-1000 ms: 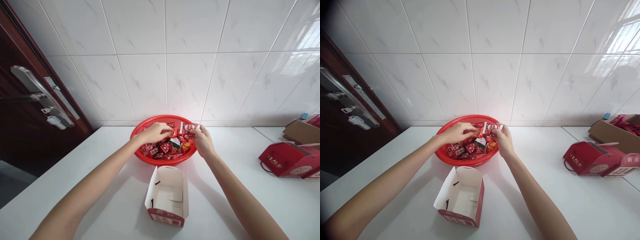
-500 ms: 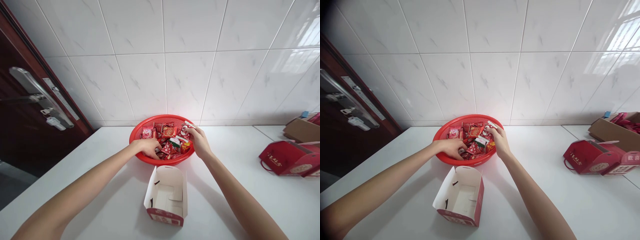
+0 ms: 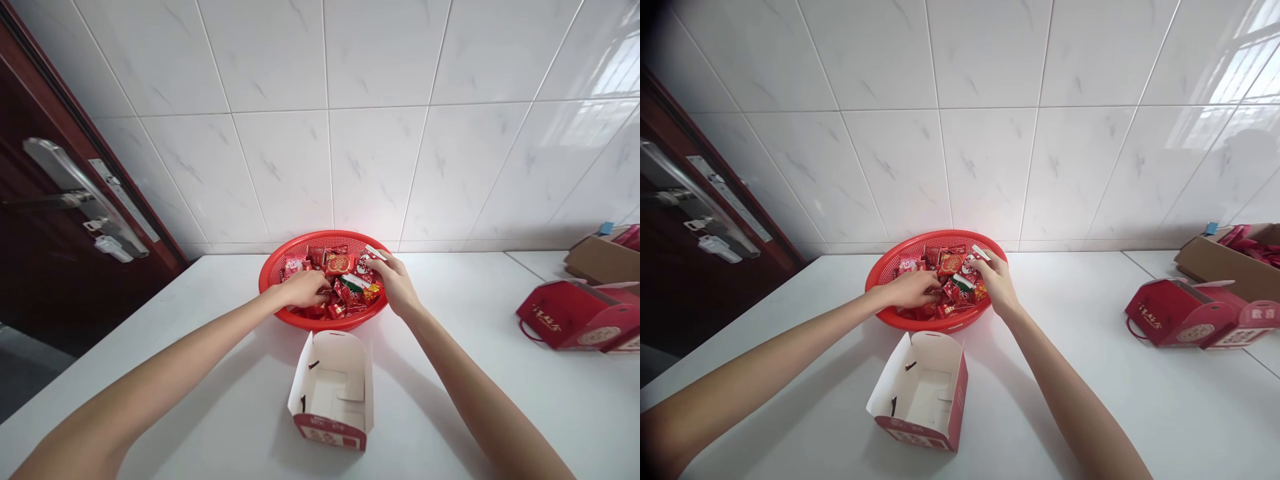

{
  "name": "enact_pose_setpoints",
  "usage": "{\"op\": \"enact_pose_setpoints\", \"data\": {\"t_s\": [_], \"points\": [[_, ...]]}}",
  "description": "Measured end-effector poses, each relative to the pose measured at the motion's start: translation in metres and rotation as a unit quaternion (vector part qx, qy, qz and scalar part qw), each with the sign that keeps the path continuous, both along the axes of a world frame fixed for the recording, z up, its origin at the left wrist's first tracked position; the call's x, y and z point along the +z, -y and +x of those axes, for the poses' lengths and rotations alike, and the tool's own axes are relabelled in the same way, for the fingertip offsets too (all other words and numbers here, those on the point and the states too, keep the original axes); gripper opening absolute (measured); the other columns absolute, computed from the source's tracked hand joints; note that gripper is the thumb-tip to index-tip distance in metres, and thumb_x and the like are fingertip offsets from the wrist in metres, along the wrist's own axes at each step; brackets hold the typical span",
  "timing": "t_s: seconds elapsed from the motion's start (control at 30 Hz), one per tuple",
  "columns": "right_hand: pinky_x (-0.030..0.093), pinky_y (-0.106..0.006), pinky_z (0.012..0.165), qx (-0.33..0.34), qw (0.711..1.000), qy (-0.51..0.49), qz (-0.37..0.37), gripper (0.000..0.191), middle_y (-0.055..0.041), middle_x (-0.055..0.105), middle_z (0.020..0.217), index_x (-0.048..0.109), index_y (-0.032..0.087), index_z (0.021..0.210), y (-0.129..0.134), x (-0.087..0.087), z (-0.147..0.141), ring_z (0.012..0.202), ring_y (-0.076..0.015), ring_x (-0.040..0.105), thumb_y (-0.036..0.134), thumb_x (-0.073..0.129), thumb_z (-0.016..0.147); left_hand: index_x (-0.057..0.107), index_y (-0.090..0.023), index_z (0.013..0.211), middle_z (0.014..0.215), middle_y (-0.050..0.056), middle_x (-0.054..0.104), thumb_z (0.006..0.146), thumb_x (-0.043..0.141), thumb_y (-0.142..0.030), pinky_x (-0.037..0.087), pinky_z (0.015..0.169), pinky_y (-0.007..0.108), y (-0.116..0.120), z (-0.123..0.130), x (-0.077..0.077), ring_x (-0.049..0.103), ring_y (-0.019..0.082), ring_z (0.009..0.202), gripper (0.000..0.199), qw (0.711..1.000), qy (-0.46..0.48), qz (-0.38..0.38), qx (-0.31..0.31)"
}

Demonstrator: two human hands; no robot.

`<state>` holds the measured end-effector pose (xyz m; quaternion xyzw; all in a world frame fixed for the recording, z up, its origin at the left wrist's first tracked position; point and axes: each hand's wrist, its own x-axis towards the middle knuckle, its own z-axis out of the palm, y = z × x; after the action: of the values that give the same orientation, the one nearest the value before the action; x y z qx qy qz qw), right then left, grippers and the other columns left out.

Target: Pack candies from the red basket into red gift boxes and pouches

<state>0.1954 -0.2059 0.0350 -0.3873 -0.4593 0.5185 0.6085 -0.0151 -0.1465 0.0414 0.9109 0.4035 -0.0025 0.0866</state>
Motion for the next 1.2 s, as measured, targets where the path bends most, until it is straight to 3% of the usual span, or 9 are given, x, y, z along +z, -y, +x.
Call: {"op": "enact_pose_setpoints", "data": {"t_s": [0.1,0.27,0.47,0.7,0.87,1.03,1.1,1.2], "points": [[0.057,-0.036,0.075,-0.007,1.0,0.012,-0.004,0.023,-0.0015,0.076,0.083,0.069,0.024,0.088,0.0,0.0,0.0,0.082,-0.0248,0.072,0.039,0.073,0.071,0.063,-0.021,0.068,0.075,0.005,0.07,0.082,0.061,-0.036,0.046,0.065,0.03,-0.006,-0.002,0.001,0.066,0.023,0.072,0.02,0.991,0.118,-0.061,0.036],[0.056,-0.033,0.07,-0.019,1.0,0.021,-0.008,0.023,-0.0007,0.074,0.077,0.071,0.023,0.085,0.001,0.002,0.001,0.077,-0.0228,0.07,0.04,0.074,0.069,0.057,-0.022,0.066,0.065,0.0,0.066,0.074,0.069,-0.051,0.046,0.059,0.029,-0.009,-0.002,0.003,0.063,0.022,0.068,0.032,0.939,0.28,-0.163,0.111],[0.057,-0.033,0.071,-0.003,1.0,0.013,-0.005,0.024,-0.002,0.076,0.081,0.074,0.022,0.09,0.0,0.002,0.002,0.079,-0.023,0.071,0.039,0.075,0.072,0.055,-0.021,0.065,0.062,-0.001,0.065,0.071,0.073,-0.058,0.046,0.056,0.029,-0.013,-0.007,-0.001,0.062,0.02,0.063,0.041,0.898,0.349,-0.178,0.2],[0.056,-0.033,0.073,-0.006,1.0,0.023,-0.013,0.029,0.0009,0.071,0.082,0.066,0.024,0.092,-0.001,0.0,0.003,0.08,-0.0207,0.068,0.042,0.075,0.07,0.071,-0.018,0.1,0.097,0.004,0.077,0.067,0.076,-0.039,0.056,0.075,0.032,-0.015,-0.008,-0.001,0.071,0.024,0.09,0.039,0.863,0.433,-0.149,0.214],[0.057,-0.032,0.073,0.007,1.0,0.018,-0.005,0.031,0.0011,0.072,0.084,0.067,0.024,0.094,-0.003,-0.002,0.005,0.08,-0.0196,0.068,0.041,0.077,0.07,0.071,-0.022,0.093,0.116,0.005,0.076,0.069,0.073,-0.024,0.055,0.091,0.034,-0.019,-0.013,-0.003,0.069,0.027,0.112,0.024,0.876,0.404,-0.045,0.258],[0.058,-0.034,0.079,0.02,1.0,0.019,-0.003,0.029,0.0006,0.074,0.087,0.068,0.025,0.095,-0.003,-0.003,0.005,0.084,-0.0219,0.071,0.044,0.077,0.074,0.071,-0.022,0.1,0.105,0.005,0.078,0.079,0.062,-0.017,0.054,0.095,0.036,-0.021,-0.017,-0.004,0.071,0.026,0.105,0.024,0.904,0.315,0.025,0.289],[0.059,-0.036,0.08,0.029,0.999,0.014,0.005,0.031,-0.0001,0.075,0.088,0.068,0.025,0.097,-0.001,-0.002,0.005,0.086,-0.0228,0.072,0.045,0.078,0.075,0.072,-0.023,0.104,0.106,0.005,0.076,0.079,0.059,-0.014,0.052,0.098,0.037,-0.019,-0.016,-0.003,0.069,0.027,0.109,0.029,0.919,0.279,0.077,0.267],[0.059,-0.037,0.08,0.038,0.999,0.004,0.023,0.036,-0.0018,0.076,0.09,0.067,0.023,0.097,0.001,-0.001,0.003,0.087,-0.0236,0.073,0.043,0.084,0.071,0.074,-0.022,0.101,0.118,0.007,0.072,0.08,0.056,-0.014,0.052,0.098,0.035,-0.014,-0.012,-0.001,0.066,0.026,0.113,0.029,0.942,0.243,0.134,0.187]]}}
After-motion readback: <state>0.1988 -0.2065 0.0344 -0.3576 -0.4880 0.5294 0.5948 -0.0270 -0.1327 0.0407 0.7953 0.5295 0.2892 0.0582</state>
